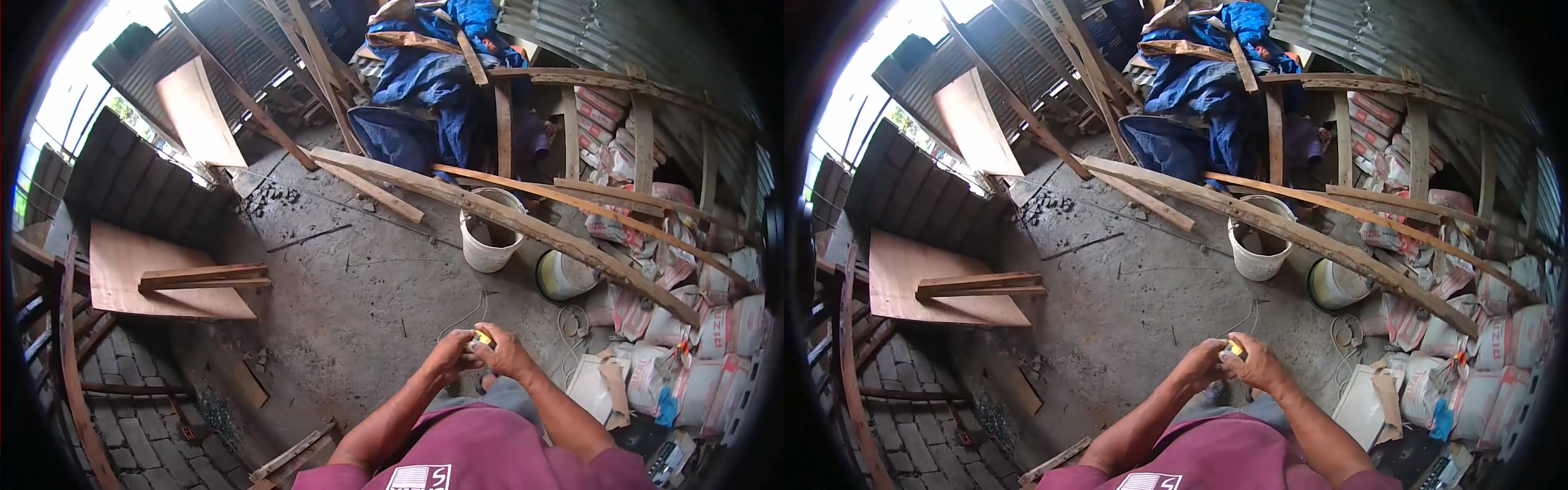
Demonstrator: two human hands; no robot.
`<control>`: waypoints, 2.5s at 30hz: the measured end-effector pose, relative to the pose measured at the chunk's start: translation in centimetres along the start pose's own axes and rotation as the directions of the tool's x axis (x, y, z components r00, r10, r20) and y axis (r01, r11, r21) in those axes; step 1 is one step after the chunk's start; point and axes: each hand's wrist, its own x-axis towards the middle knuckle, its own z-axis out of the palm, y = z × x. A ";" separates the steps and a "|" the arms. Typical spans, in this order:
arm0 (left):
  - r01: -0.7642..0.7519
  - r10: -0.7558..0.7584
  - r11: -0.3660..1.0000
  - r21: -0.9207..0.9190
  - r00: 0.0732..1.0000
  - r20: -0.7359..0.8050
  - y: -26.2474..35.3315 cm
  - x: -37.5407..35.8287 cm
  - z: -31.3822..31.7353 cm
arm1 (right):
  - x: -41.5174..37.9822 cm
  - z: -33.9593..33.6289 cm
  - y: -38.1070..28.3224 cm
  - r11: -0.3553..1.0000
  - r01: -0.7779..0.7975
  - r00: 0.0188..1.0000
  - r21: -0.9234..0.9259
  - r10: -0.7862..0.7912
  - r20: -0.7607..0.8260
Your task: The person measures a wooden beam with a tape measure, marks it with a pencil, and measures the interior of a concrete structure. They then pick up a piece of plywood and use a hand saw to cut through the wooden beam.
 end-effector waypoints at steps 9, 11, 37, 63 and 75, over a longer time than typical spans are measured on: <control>-0.125 0.089 0.983 -0.133 0.964 -0.252 7.4 8.3 -3.0 | 11.4 -5.4 2.6 0.993 0.004 0.953 -0.120 0.033 0.301; -0.200 0.148 0.960 -0.197 0.957 -0.249 11.6 10.1 -5.4 | 13.5 -8.1 4.9 0.975 0.016 0.916 -0.220 0.074 0.394; 0.067 -0.024 0.997 0.027 0.660 -0.751 35.5 22.9 -44.7 | 64.5 1.8 4.3 0.857 -0.246 0.914 -0.453 0.360 0.185; 0.256 -0.028 0.947 0.193 0.665 -0.746 45.2 26.1 -47.2 | 94.2 16.2 6.3 0.830 -0.266 0.771 -0.489 0.488 0.408; 0.308 -0.105 0.945 0.105 0.595 -0.797 41.0 24.6 -48.6 | 95.4 15.0 7.5 0.794 -0.345 0.801 -0.501 0.527 0.283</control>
